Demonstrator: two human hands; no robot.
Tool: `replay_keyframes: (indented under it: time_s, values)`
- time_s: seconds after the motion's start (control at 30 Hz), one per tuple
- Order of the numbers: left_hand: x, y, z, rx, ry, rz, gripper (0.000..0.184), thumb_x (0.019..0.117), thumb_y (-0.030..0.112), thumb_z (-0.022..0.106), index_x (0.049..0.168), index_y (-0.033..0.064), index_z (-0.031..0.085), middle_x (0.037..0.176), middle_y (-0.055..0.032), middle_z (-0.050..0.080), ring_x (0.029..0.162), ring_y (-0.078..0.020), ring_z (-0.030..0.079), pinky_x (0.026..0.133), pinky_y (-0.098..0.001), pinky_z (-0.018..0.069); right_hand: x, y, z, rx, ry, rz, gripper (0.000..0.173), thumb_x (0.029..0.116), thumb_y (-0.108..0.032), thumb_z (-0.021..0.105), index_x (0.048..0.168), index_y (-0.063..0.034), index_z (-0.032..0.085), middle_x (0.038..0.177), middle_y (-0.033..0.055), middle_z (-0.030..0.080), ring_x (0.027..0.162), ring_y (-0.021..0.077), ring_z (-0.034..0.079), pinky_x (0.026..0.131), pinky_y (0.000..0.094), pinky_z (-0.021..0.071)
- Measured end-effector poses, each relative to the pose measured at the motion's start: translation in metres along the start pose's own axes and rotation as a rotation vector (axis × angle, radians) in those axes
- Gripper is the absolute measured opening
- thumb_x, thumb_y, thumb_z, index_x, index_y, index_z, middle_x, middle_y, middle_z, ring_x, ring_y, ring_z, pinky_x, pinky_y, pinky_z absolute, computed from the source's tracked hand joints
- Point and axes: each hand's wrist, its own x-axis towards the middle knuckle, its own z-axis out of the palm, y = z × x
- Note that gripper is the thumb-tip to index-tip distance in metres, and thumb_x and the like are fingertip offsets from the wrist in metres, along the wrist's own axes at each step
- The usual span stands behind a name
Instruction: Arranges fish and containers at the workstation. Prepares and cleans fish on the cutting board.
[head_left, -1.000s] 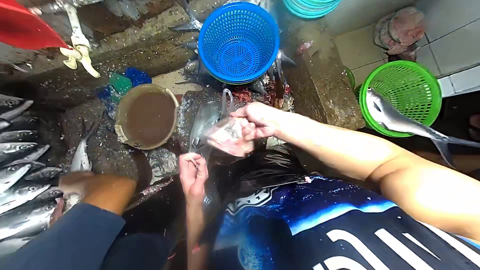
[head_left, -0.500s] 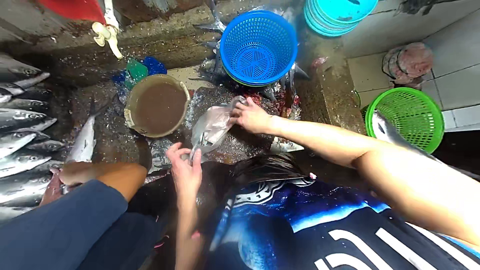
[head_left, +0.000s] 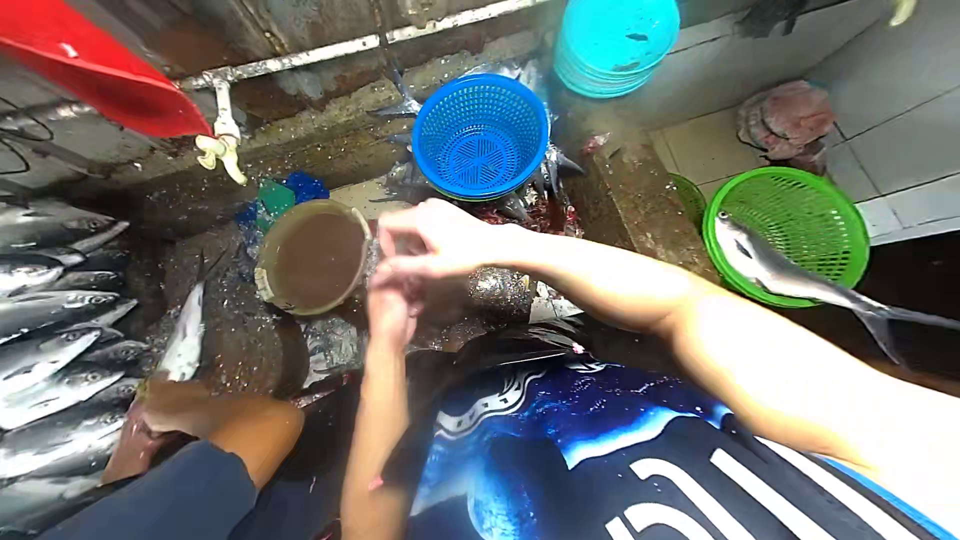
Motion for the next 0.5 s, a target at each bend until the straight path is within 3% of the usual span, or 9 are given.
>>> replay_keyframes:
  time_s: [0.03, 0.1, 0.13, 0.2, 0.27, 0.33, 0.43, 0.47, 0.5]
  values:
    - [-0.001, -0.014, 0.006, 0.220, -0.053, -0.002, 0.033, 0.1086, 0.024, 0.035, 0.089, 0.0142, 0.060, 0.059, 0.0071, 0.049, 0.048, -0.0044, 0.044, 0.046, -0.0229, 0.0400, 0.004, 0.017, 0.005, 0.048, 0.037, 0.110, 0.031, 0.0976, -0.041, 0.065, 0.093, -0.0100, 0.068, 0.074, 0.0046, 0.063, 0.066, 0.0196, 0.061, 0.065, 0.0463, 0.0517]
    - [0.001, -0.038, 0.005, 0.735, -0.104, 0.072, 0.038, 0.1093, 0.026, 0.037, 0.098, 0.0078, 0.069, 0.072, -0.0018, 0.061, 0.067, -0.0151, 0.060, 0.066, -0.0400, 0.0539, -0.004, 0.057, 0.025, 0.231, 0.113, 0.318, 0.035, 0.1020, -0.038, 0.060, 0.091, -0.0050, 0.068, 0.077, 0.0081, 0.064, 0.069, 0.0209, 0.062, 0.067, 0.0469, 0.0530]
    - [0.003, -0.049, 0.002, 0.874, -0.080, 0.102, 0.040, 0.1089, 0.027, 0.037, 0.097, 0.0078, 0.070, 0.078, -0.0038, 0.066, 0.075, -0.0178, 0.065, 0.074, -0.0456, 0.0556, -0.016, 0.072, 0.039, 0.329, 0.102, 0.395, 0.037, 0.1051, -0.037, 0.056, 0.101, -0.0028, 0.068, 0.082, 0.0101, 0.068, 0.071, 0.0208, 0.067, 0.070, 0.0461, 0.0581]
    - [0.009, -0.067, -0.006, 0.929, 0.025, 0.097, 0.036, 0.1068, 0.021, 0.042, 0.096, 0.0038, 0.071, 0.082, -0.0069, 0.070, 0.082, -0.0196, 0.068, 0.081, -0.0477, 0.0560, -0.047, 0.084, 0.067, 0.459, -0.039, 0.530, 0.043, 0.1088, -0.041, 0.048, 0.125, -0.0039, 0.062, 0.101, 0.0126, 0.071, 0.090, 0.0218, 0.070, 0.087, 0.0469, 0.0585]
    - [0.014, -0.072, -0.012, 0.866, 0.200, 0.025, 0.024, 0.1016, 0.019, 0.058, 0.112, -0.0004, 0.069, 0.081, -0.0108, 0.071, 0.075, -0.0221, 0.069, 0.078, -0.0479, 0.0586, -0.070, 0.083, 0.083, 0.460, -0.121, 0.618, 0.047, 0.1098, -0.046, 0.043, 0.128, -0.0055, 0.060, 0.097, 0.0126, 0.071, 0.087, 0.0225, 0.070, 0.085, 0.0469, 0.0580]
    - [0.015, -0.073, -0.011, 0.830, 0.290, -0.055, 0.036, 0.0971, 0.023, 0.071, 0.125, 0.0052, 0.059, 0.071, -0.0079, 0.064, 0.060, -0.0197, 0.062, 0.065, -0.0436, 0.0567, -0.078, 0.081, 0.083, 0.442, -0.105, 0.636, 0.045, 0.1099, -0.044, 0.043, 0.128, -0.0053, 0.058, 0.103, 0.0155, 0.069, 0.091, 0.0252, 0.069, 0.086, 0.0492, 0.0568]
    - [0.010, -0.062, -0.001, 0.865, 0.027, -0.138, 0.024, 0.1030, 0.024, 0.061, 0.107, 0.0027, 0.070, 0.082, -0.0116, 0.070, 0.074, -0.0240, 0.067, 0.076, -0.0494, 0.0579, -0.072, 0.089, 0.073, 0.471, -0.051, 0.652, 0.044, 0.1101, -0.043, 0.043, 0.126, -0.0051, 0.059, 0.104, 0.0159, 0.069, 0.092, 0.0252, 0.069, 0.086, 0.0490, 0.0566]
    - [0.010, -0.056, 0.002, 0.793, -0.092, -0.210, 0.028, 0.1064, 0.026, 0.056, 0.100, 0.0039, 0.073, 0.080, -0.0075, 0.069, 0.071, -0.0174, 0.065, 0.071, -0.0409, 0.0569, -0.073, 0.091, 0.071, 0.487, -0.016, 0.645, 0.044, 0.1108, -0.043, 0.041, 0.122, -0.0049, 0.060, 0.096, 0.0144, 0.068, 0.084, 0.0238, 0.068, 0.080, 0.0467, 0.0570]
    - [0.009, -0.054, 0.006, 0.649, -0.138, -0.281, 0.035, 0.1092, 0.027, 0.050, 0.092, 0.0049, 0.072, 0.070, -0.0012, 0.061, 0.059, -0.0090, 0.053, 0.058, -0.0284, 0.0474, -0.077, 0.093, 0.071, 0.495, 0.045, 0.610, 0.043, 0.1111, -0.041, 0.041, 0.119, -0.0045, 0.062, 0.085, 0.0111, 0.066, 0.073, 0.0203, 0.066, 0.072, 0.0424, 0.0574]
